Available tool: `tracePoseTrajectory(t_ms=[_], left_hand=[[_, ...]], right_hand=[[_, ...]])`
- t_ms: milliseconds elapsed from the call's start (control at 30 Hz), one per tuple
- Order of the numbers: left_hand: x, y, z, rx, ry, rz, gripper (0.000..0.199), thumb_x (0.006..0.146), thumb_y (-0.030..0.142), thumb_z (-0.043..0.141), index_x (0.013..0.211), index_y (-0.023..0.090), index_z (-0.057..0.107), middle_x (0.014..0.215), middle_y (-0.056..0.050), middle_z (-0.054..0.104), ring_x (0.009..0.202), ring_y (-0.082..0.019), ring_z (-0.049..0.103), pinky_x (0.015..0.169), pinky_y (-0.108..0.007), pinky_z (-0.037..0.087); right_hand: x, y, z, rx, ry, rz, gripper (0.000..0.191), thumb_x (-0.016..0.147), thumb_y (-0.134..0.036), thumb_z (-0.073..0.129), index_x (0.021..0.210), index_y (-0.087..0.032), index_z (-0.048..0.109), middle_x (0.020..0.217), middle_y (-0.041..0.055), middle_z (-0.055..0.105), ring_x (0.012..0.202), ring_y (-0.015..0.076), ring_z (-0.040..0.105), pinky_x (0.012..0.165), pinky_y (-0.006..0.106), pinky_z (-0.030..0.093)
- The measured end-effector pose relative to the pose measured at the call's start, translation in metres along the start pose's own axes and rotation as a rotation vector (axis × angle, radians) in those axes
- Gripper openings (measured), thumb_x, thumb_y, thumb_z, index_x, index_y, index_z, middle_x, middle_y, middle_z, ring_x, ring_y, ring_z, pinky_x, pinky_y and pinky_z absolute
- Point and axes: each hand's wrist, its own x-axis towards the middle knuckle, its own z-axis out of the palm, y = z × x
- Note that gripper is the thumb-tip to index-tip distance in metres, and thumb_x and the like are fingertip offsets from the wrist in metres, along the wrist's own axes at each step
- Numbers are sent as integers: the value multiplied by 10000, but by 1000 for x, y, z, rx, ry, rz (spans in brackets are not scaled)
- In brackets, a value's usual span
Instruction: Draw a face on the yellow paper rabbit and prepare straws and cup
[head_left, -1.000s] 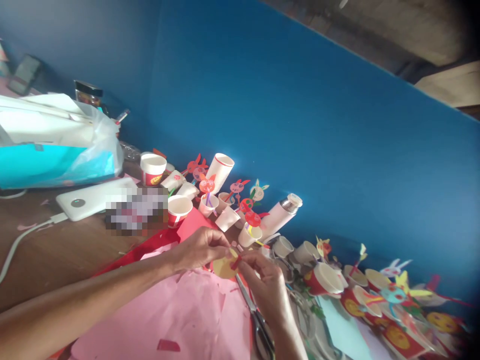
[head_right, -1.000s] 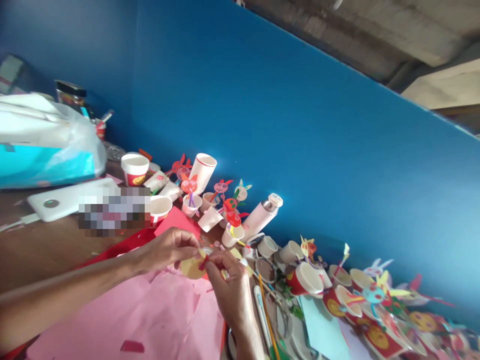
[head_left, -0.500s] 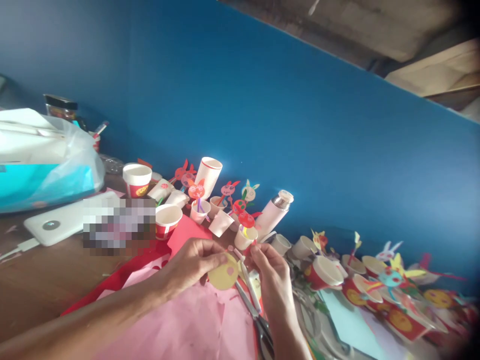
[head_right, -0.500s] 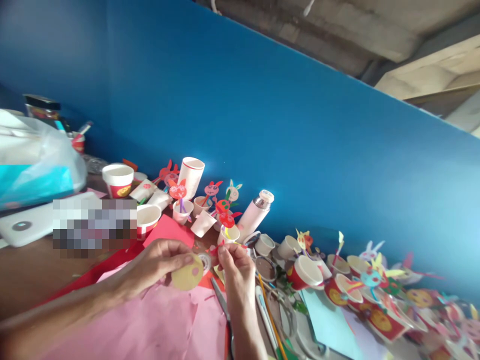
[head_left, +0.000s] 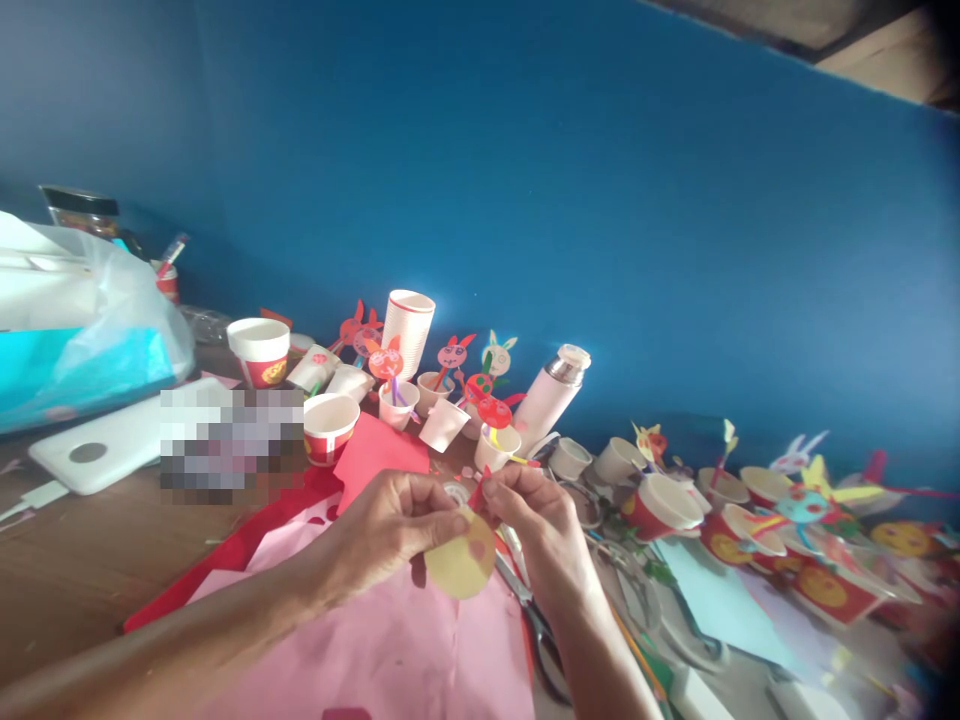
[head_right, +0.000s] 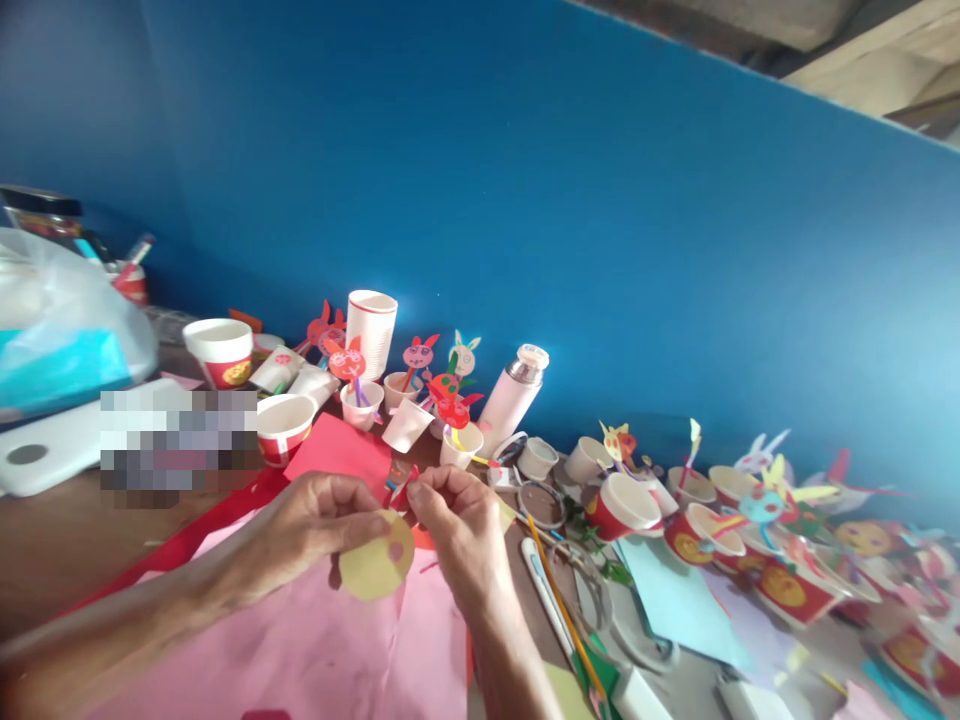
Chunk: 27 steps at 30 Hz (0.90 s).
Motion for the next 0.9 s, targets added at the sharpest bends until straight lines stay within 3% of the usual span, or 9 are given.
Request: tracePoseTrajectory(t_ms=[200,367,900], left_hand=[[-3,5,0,27,-41,-6,326,808,454,740,728,140,715,609,2,662,526,-86,560,461,-172,455],[-3,5,-1,70,-34,-23,309,813,449,733,770,144,734,633,-5,674,545,-97,572,470,-180,465],[-2,0,-4,51,-55,5,287,828,432,730,793,148,746,649,-5,669,552,-82,560,477,-162,444]], right_hand=[[-4,-8,0,-101,-31,4,131,729,-265,679,650,-169,640,574,-26,633,542,95,549,557,205,428],[-7,-11,1,-232,-43,13,158,752,-286,622,646,-170,603,579,-36,575,533,85,464,518,211,353],[-9,-15,1,-290,-54,38,162,753,-296,595,639,-183,572,546,-57,500,512,77,402,481,203,311]])
